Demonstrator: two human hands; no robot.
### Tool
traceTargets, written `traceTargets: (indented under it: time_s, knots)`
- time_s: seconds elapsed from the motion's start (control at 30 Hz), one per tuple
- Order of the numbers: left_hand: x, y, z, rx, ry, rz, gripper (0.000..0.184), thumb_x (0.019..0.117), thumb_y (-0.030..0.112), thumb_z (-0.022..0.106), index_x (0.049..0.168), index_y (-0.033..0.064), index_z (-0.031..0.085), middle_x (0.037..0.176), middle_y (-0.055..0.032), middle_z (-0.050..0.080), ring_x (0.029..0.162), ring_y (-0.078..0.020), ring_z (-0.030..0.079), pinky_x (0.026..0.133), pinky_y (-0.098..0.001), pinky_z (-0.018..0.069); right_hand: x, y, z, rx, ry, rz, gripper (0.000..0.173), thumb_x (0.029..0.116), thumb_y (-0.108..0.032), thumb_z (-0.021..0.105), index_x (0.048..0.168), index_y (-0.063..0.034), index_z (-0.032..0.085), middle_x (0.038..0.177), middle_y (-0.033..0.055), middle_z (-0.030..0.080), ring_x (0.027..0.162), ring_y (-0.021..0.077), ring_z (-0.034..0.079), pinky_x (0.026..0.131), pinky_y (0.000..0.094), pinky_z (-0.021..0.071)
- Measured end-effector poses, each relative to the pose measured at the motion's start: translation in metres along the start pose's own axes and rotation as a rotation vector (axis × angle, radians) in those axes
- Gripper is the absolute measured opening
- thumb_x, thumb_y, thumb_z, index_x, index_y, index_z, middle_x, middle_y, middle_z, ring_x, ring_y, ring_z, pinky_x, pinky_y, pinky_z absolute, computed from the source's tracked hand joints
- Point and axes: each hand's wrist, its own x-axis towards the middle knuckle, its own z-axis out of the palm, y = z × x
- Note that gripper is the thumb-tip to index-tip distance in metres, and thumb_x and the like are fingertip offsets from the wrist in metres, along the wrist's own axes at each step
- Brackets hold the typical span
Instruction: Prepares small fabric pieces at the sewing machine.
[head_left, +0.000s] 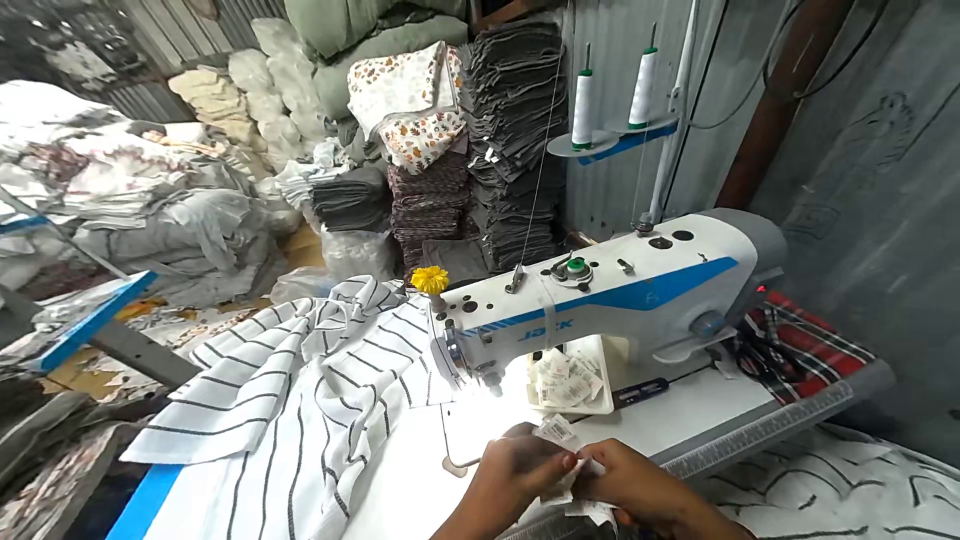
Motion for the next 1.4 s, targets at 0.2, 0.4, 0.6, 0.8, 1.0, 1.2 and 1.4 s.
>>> traceTargets:
  time_s: [0.2, 0.4, 0.6, 0.8, 1.0, 1.2, 1.4]
  knots:
    - [-0.005, -0.002, 0.000, 0.226, 0.235, -0.098, 0.040, 0.0937, 0.047, 0.068, 0.100, 0.0088, 0.079, 0.099, -0.0066, 0.071, 0.091, -0.0136, 0.067, 0.081, -0.0325, 0.0567, 0.001, 0.004, -0.001, 0.033, -0.009, 0.031, 0.026, 0.0908, -0.032, 0.078, 0.096, -0.0100, 0.066, 0.067, -0.0039, 0.063, 0.047, 0.0023, 0.053, 0.044, 0.0187, 0.0443]
    - [-0.007, -0.002, 0.011, 0.260, 0.163, 0.169, 0.024, 0.0907, 0.028, 0.075, 0.093, 0.0046, 0.077, 0.099, -0.0111, 0.073, 0.090, -0.0140, 0.070, 0.081, -0.0271, 0.0583, 0.004, 0.001, 0.004, 0.007, -0.001, 0.022, 0.022, 0.0887, -0.024, 0.080, 0.095, -0.0094, 0.065, 0.065, -0.0044, 0.061, 0.046, 0.0022, 0.051, 0.044, 0.0190, 0.0440]
    - [-0.015, -0.018, 0.000, 0.029, 0.285, -0.160, 0.025, 0.0946, 0.025, 0.068, 0.103, 0.0013, 0.068, 0.079, -0.0033, 0.067, 0.063, -0.0070, 0.061, 0.061, -0.0260, 0.0539, -0.004, 0.006, -0.004, 0.036, -0.018, -0.092, 0.026, 0.0946, -0.028, 0.073, 0.112, -0.0094, 0.065, 0.080, -0.0036, 0.066, 0.057, 0.0017, 0.058, 0.053, 0.0187, 0.0504]
    - [-0.028, -0.022, -0.005, 0.120, 0.242, -0.140, 0.017, 0.0946, 0.011, 0.063, 0.105, 0.0053, 0.074, 0.098, -0.0073, 0.069, 0.076, -0.0094, 0.065, 0.070, -0.0264, 0.0563, -0.011, 0.004, -0.001, 0.097, 0.120, -0.216, 0.026, 0.1010, -0.020, 0.061, 0.124, -0.0080, 0.061, 0.101, 0.0009, 0.067, 0.072, 0.0055, 0.064, 0.062, 0.0227, 0.0555]
    - [-0.035, -0.009, 0.006, 0.009, 0.236, -0.179, 0.028, 0.0960, 0.033, 0.065, 0.100, 0.0083, 0.078, 0.095, -0.0027, 0.070, 0.084, -0.0078, 0.066, 0.075, -0.0277, 0.0556, -0.010, 0.002, 0.011, -0.005, 0.287, -0.282, 0.026, 0.1018, -0.023, 0.060, 0.124, -0.0102, 0.064, 0.120, 0.0030, 0.066, 0.076, 0.0074, 0.067, 0.062, 0.0257, 0.0572]
    - [-0.032, -0.008, 0.012, -0.062, 0.272, -0.057, 0.015, 0.0901, 0.025, 0.077, 0.093, 0.0109, 0.080, 0.092, 0.0011, 0.072, 0.087, -0.0043, 0.066, 0.079, -0.0217, 0.0560, -0.009, 0.001, 0.016, -0.079, 0.287, -0.262, 0.028, 0.1015, -0.028, 0.063, 0.124, -0.0107, 0.064, 0.116, 0.0041, 0.068, 0.076, 0.0094, 0.068, 0.063, 0.0279, 0.0585]
    - [-0.036, -0.012, 0.012, -0.131, 0.279, -0.131, 0.017, 0.0926, 0.025, 0.072, 0.095, 0.0097, 0.077, 0.093, 0.0002, 0.070, 0.086, -0.0057, 0.066, 0.078, -0.0234, 0.0558, -0.009, 0.005, 0.014, -0.007, 0.342, -0.233, 0.025, 0.1005, -0.023, 0.064, 0.121, -0.0075, 0.066, 0.107, 0.0047, 0.069, 0.073, 0.0089, 0.068, 0.062, 0.0268, 0.0584]
